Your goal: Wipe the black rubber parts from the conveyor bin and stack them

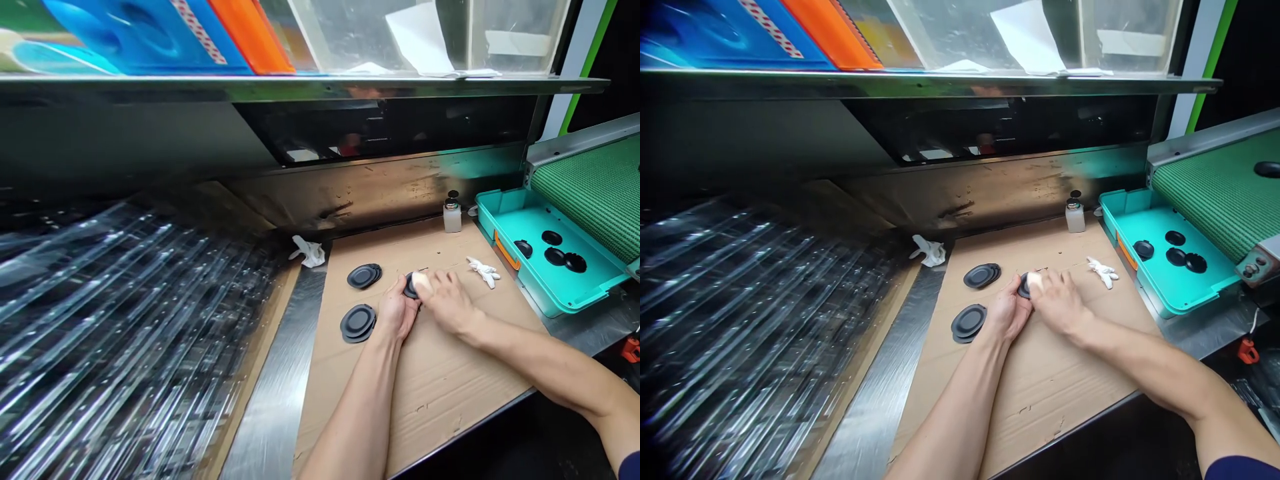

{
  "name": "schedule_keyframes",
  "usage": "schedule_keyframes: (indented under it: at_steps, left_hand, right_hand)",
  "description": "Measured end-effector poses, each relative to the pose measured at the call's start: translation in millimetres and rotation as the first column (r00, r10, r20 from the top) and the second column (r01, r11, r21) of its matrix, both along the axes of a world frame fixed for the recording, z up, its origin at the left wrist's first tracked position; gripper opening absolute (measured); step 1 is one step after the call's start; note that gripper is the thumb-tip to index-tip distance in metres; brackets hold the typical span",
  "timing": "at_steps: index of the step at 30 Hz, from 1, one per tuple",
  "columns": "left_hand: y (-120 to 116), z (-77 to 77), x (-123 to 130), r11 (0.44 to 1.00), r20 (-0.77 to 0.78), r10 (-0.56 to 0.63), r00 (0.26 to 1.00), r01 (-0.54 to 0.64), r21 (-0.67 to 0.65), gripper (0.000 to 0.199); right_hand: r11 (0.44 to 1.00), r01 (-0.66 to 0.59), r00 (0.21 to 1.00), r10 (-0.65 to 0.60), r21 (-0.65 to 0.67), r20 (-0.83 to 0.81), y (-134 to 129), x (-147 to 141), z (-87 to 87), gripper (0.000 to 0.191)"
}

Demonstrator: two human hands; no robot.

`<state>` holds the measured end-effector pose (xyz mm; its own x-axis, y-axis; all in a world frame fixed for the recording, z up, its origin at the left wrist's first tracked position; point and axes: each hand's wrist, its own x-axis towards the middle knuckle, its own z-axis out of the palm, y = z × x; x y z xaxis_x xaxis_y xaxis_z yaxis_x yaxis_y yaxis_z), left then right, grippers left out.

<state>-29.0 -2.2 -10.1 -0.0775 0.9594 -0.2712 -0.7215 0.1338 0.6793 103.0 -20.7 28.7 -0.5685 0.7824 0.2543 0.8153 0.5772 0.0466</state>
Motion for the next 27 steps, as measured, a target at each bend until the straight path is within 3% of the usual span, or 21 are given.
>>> schedule_keyframes:
  at_steps: [6,10,14,18,20,23,25,27]
  left_hand:
    - [-0.2,14.1,-10.3,0.993,0.067,0.022,0.997,-0.014,-0.113,0.035]
    - [-3.4,22.6,-19.1,0.991,0.115,0.063,0.991,-0.049,-0.121,0.036]
    - [-8.3,28.3,-20.9,0.995,0.193,0.032,0.981,-0.013,-0.097,0.043]
    - [-11.0,31.8,-22.0,0.998,0.22,-0.014,0.975,0.027,-0.056,0.037]
    - [-11.3,32.9,-21.9,0.997,0.207,-0.028,0.978,0.042,-0.06,0.036]
    - [-12.4,34.8,-18.1,0.994,0.173,-0.091,0.981,0.101,-0.049,0.035]
    - [-13.7,35.4,-12.5,0.988,0.133,-0.142,0.981,0.149,-0.043,0.038]
    - [-15.3,34.5,-5.1,0.981,0.065,-0.181,0.981,0.185,-0.057,0.048]
  right_hand:
    - [0.998,0.061,0.996,-0.059,0.026,-0.068,5.8,10.6,-1.6,0.039]
    - [0.977,0.212,0.965,-0.204,0.033,-0.166,18.6,26.3,4.0,0.046]
    - [0.903,0.429,0.895,-0.425,0.006,-0.134,32.7,46.9,15.2,0.044]
    - [0.821,0.536,0.842,-0.538,-0.196,0.049,41.4,62.4,24.0,0.032]
    - [0.828,0.491,0.863,-0.504,-0.269,0.026,43.5,64.5,26.7,0.03]
    - [0.921,0.283,0.908,-0.347,-0.266,-0.236,42.5,59.0,27.5,0.03]
    - [0.961,0.118,0.882,-0.218,-0.251,-0.417,38.8,50.5,25.0,0.028]
    - [0.966,0.005,0.846,-0.142,-0.258,-0.515,33.6,40.4,20.4,0.025]
